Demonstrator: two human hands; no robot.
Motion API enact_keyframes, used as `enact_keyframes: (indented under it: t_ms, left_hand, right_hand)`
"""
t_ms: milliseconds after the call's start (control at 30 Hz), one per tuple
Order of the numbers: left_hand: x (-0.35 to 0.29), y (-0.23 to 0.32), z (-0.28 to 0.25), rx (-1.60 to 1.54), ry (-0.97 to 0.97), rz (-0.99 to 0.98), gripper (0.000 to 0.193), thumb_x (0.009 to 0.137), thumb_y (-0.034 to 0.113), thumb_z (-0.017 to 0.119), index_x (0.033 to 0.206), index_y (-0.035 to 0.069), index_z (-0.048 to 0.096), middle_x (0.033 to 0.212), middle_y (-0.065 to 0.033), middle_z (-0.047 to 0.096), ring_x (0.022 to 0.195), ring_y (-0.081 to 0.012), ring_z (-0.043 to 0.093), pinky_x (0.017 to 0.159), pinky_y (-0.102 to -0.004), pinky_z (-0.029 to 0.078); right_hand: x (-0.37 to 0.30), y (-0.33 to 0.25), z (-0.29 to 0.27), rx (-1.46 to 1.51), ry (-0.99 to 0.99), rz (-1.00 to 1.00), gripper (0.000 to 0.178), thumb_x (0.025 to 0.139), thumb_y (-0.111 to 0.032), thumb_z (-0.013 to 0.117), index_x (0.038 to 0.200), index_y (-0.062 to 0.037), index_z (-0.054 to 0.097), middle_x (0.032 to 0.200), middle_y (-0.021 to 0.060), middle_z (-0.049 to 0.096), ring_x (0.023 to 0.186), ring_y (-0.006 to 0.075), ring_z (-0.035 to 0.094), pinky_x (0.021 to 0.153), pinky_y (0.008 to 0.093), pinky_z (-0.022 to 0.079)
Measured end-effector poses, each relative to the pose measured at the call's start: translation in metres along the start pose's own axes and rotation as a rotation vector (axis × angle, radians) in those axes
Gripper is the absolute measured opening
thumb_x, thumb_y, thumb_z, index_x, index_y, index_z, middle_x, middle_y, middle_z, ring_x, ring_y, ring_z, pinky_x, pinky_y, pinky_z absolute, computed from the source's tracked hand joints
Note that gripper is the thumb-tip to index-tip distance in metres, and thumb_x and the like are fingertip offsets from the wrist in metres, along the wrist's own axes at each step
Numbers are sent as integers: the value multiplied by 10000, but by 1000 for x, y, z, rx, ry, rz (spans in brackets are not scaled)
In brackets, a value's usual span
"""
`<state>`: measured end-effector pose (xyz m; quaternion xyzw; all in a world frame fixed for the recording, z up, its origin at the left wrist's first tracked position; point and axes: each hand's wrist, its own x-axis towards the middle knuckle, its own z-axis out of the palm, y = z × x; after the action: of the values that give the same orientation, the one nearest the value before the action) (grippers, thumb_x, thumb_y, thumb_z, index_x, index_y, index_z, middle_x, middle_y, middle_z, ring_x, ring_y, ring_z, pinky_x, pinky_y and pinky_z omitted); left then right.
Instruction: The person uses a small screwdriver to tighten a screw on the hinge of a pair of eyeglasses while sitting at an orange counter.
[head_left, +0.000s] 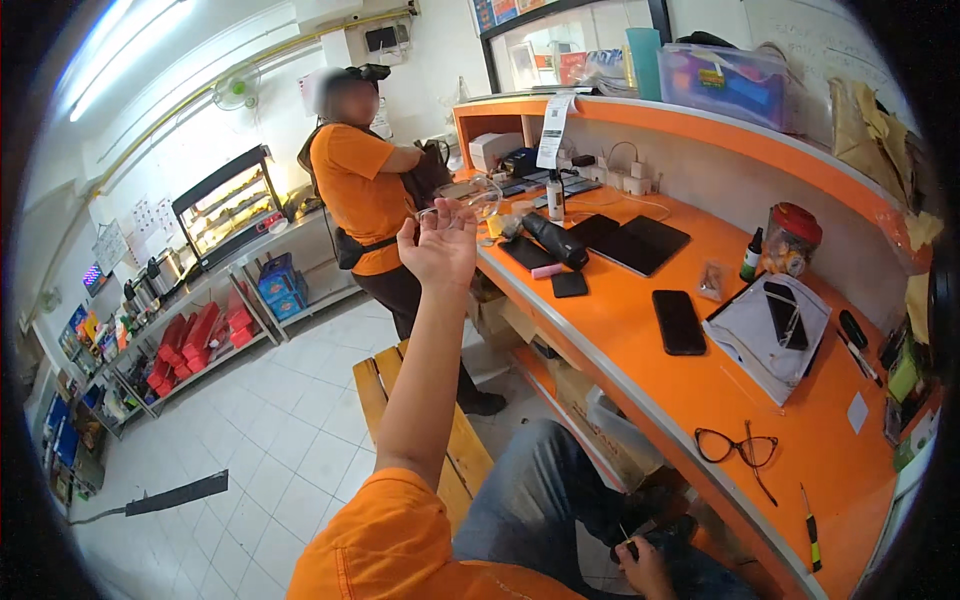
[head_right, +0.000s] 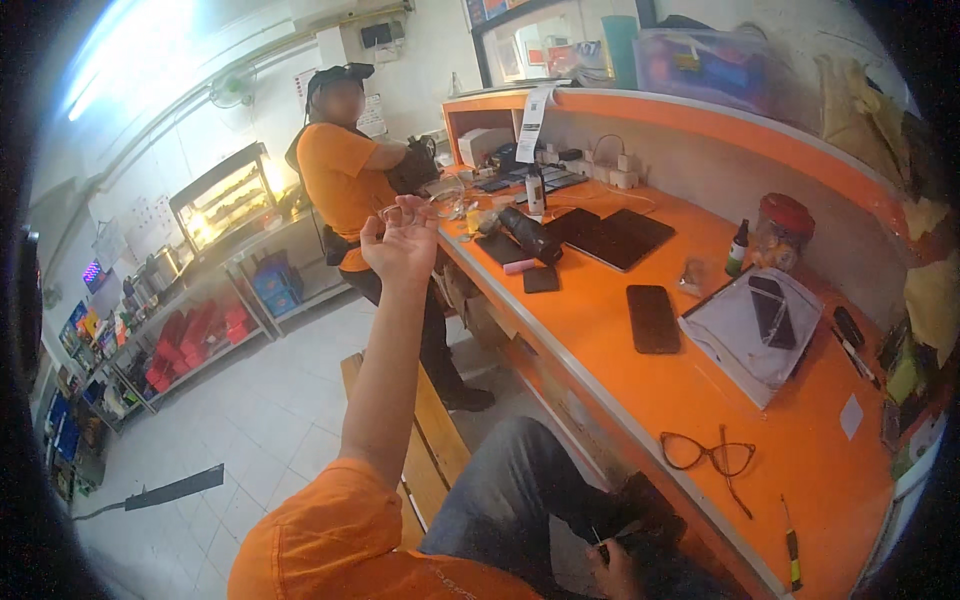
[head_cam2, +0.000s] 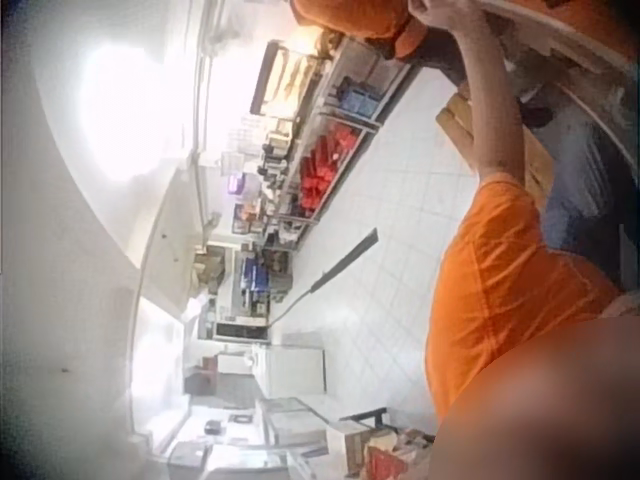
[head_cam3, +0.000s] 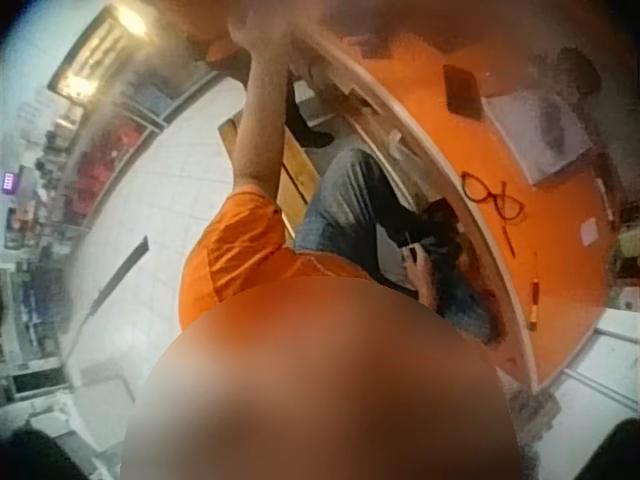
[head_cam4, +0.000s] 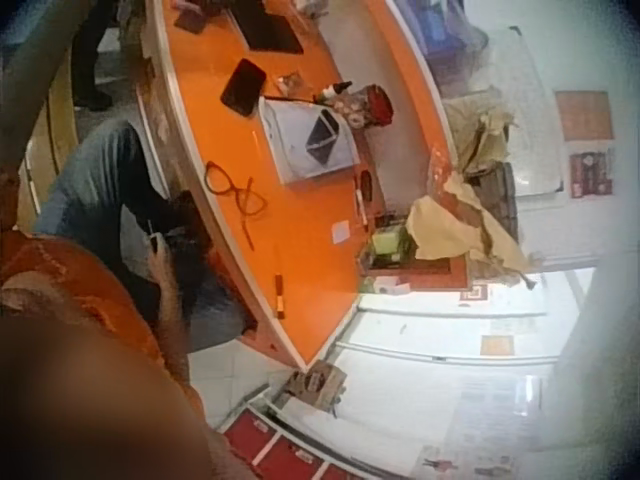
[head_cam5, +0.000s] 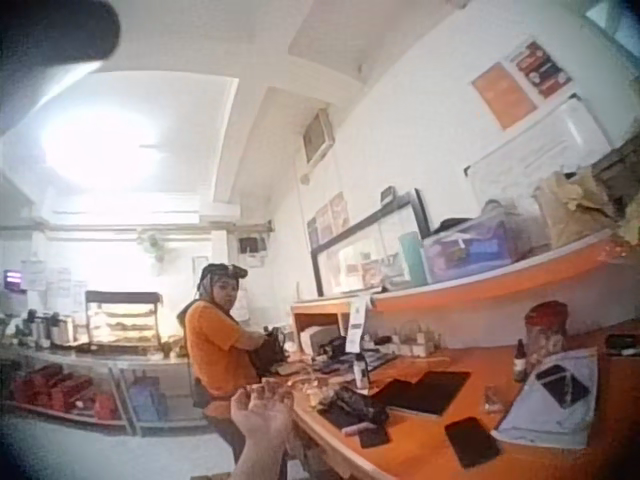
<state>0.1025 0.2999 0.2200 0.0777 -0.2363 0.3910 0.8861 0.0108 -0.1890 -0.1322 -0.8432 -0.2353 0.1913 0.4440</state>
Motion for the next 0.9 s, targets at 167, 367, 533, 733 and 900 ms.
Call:
enact_keyframes:
  t_ms: [167, 367, 533, 733, 900]
  left_hand:
    - [35, 24, -22, 80, 21, 53, 320, 915, 384, 529, 977, 70, 544, 953, -94, 594, 924, -263, 578, 839, -449, 462]
    - [65, 42, -31, 195, -24, 90, 307, 951, 392, 498, 993, 97, 573, 923, -70, 600, 916, -235, 582, 805, -412, 461]
    - [73, 51, -34, 175, 30, 111, 275, 939, 340, 485, 912, 90, 595, 906, -88, 596, 908, -251, 579, 799, -417, 446]
    - [78, 52, -40, 150, -25, 67, 294, 913, 339, 492, 870, 75, 613, 913, -111, 607, 913, -272, 580, 802, -434, 439]
    - [67, 51, -35, 181, -32, 101, 316, 883, 377, 504, 838, 83, 611, 876, -89, 623, 905, -269, 585, 791, -420, 447]
  right_hand:
    - [-2, -56, -14, -12, -89, 205, 264, 941, -276, 585, 946, -13, 606, 689, 102, 648, 659, 208, 666, 630, 354, 503]
    - [10, -31, -12, 1, -103, 520, 252, 947, -272, 580, 946, -21, 605, 700, 99, 641, 536, 190, 623, 532, 342, 476]
    - [17, 17, 4, 2, -90, 439, 263, 947, -278, 588, 967, -16, 596, 685, 97, 639, 488, 179, 591, 487, 348, 461]
    - [21, 81, 10, -139, -27, 337, 249, 956, -256, 577, 992, -11, 591, 684, 102, 646, 506, 172, 600, 475, 343, 465]
    - [16, 55, 0, -33, -117, 471, 254, 953, -251, 583, 999, -1, 595, 699, 103, 660, 510, 168, 602, 483, 342, 479]
